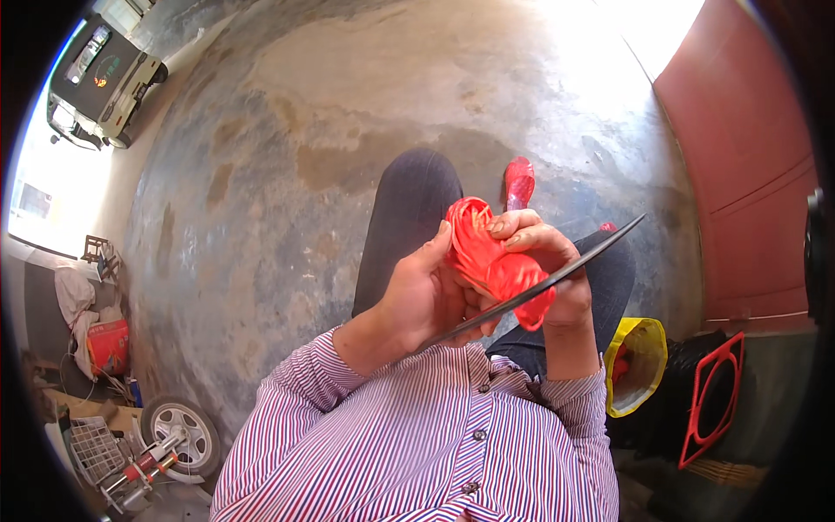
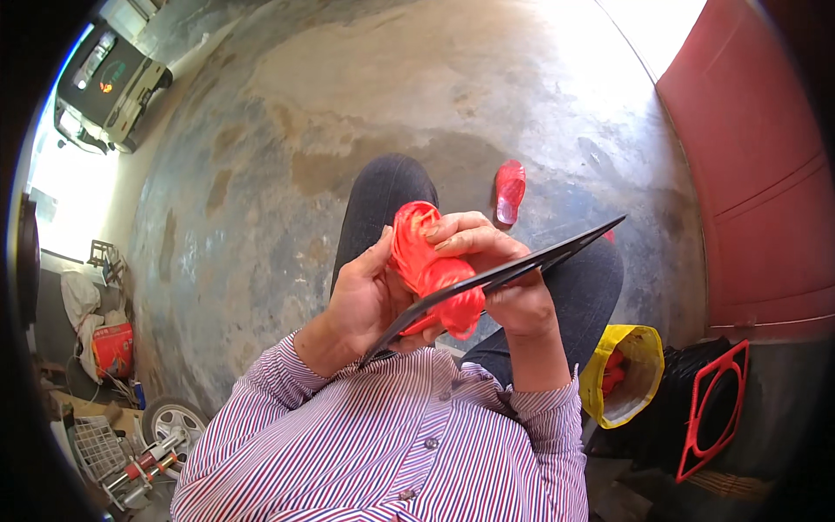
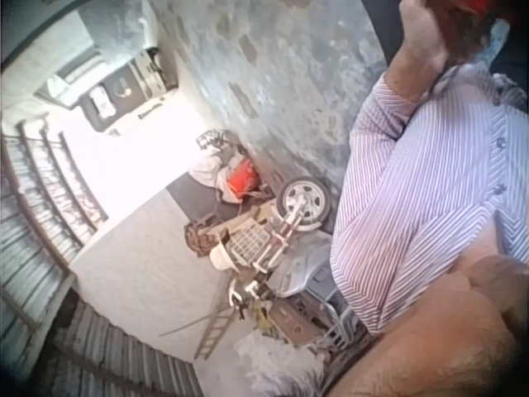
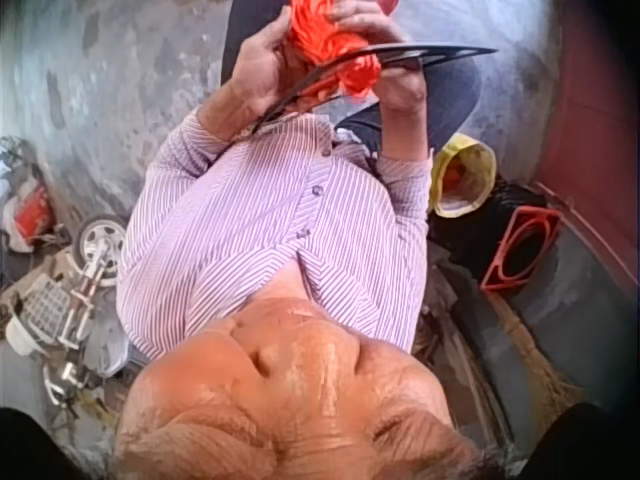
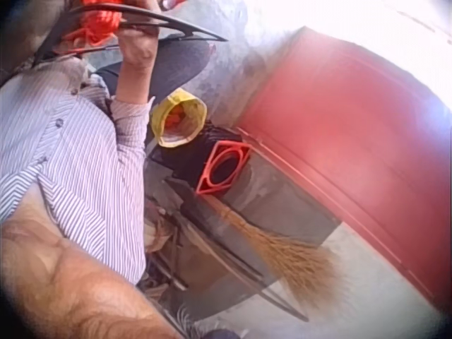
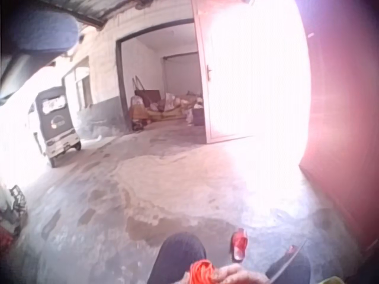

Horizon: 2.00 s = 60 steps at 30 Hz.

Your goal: Wrapping red plastic string around a black plastic furniture frame.

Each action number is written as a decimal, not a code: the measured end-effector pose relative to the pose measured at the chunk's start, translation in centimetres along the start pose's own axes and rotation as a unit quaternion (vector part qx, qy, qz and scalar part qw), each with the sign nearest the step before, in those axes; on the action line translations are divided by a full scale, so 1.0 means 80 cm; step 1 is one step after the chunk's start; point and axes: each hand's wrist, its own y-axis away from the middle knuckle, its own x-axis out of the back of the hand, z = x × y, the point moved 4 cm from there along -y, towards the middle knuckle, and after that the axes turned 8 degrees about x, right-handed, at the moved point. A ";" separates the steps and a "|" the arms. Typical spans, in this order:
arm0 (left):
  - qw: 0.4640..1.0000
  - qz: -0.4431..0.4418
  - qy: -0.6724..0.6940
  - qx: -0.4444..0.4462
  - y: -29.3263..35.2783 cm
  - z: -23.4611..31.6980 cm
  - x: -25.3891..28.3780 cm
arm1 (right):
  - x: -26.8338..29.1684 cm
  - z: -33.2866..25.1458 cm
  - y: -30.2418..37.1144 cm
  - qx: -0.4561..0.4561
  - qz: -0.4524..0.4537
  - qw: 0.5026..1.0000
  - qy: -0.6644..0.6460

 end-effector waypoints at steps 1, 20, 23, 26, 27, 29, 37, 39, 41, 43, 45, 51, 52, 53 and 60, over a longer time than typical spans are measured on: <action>1.000 0.014 -0.002 -0.003 0.000 0.000 0.000 | 0.001 0.004 0.000 0.020 -0.023 1.000 -0.005; 0.982 -0.042 -0.123 -0.137 -0.005 0.009 0.032 | -0.032 0.008 0.043 -0.112 0.291 0.946 0.089; 0.983 -0.061 -0.100 -0.143 -0.002 0.011 0.033 | -0.016 -0.008 0.032 0.019 0.225 0.972 0.067; 0.978 -0.080 -0.094 -0.168 0.001 0.020 0.034 | -0.001 -0.031 0.024 0.077 0.302 0.950 0.020; 0.975 -0.090 -0.085 -0.184 0.001 0.020 0.041 | 0.006 -0.035 0.027 0.074 0.328 0.941 -0.033; 0.974 -0.086 -0.072 -0.199 0.001 0.024 0.050 | 0.022 -0.049 0.038 0.070 0.380 0.913 -0.132; 0.968 -0.067 -0.035 -0.239 0.010 0.049 0.089 | 0.041 -0.041 0.074 -0.024 0.250 0.951 -0.183; 0.968 -0.064 -0.024 -0.240 0.012 0.050 0.092 | 0.037 -0.031 0.081 -0.044 0.247 0.951 -0.181; 0.969 -0.067 -0.015 -0.235 0.012 0.051 0.092 | 0.034 -0.028 0.085 -0.056 0.268 0.951 -0.145; 0.978 -0.063 0.000 -0.201 0.012 0.049 0.091 | 0.046 -0.025 0.087 -0.052 0.278 0.955 -0.092; 0.986 -0.072 -0.016 -0.152 0.010 0.047 0.091 | 0.056 -0.020 0.089 -0.058 0.347 0.936 -0.033; 0.983 -0.109 -0.131 -0.070 0.018 0.033 0.066 | 0.027 0.030 0.069 -0.185 0.139 0.802 0.551; 0.982 -0.101 -0.137 -0.085 0.019 0.032 0.059 | 0.020 0.040 0.065 -0.201 0.110 0.777 0.587; 0.980 -0.094 -0.144 -0.101 0.020 0.031 0.051 | 0.015 0.044 0.058 -0.194 0.098 0.756 0.617; 0.975 0.008 -0.148 -0.165 0.029 0.025 0.023 | 0.020 0.034 0.009 -0.137 0.121 0.798 0.574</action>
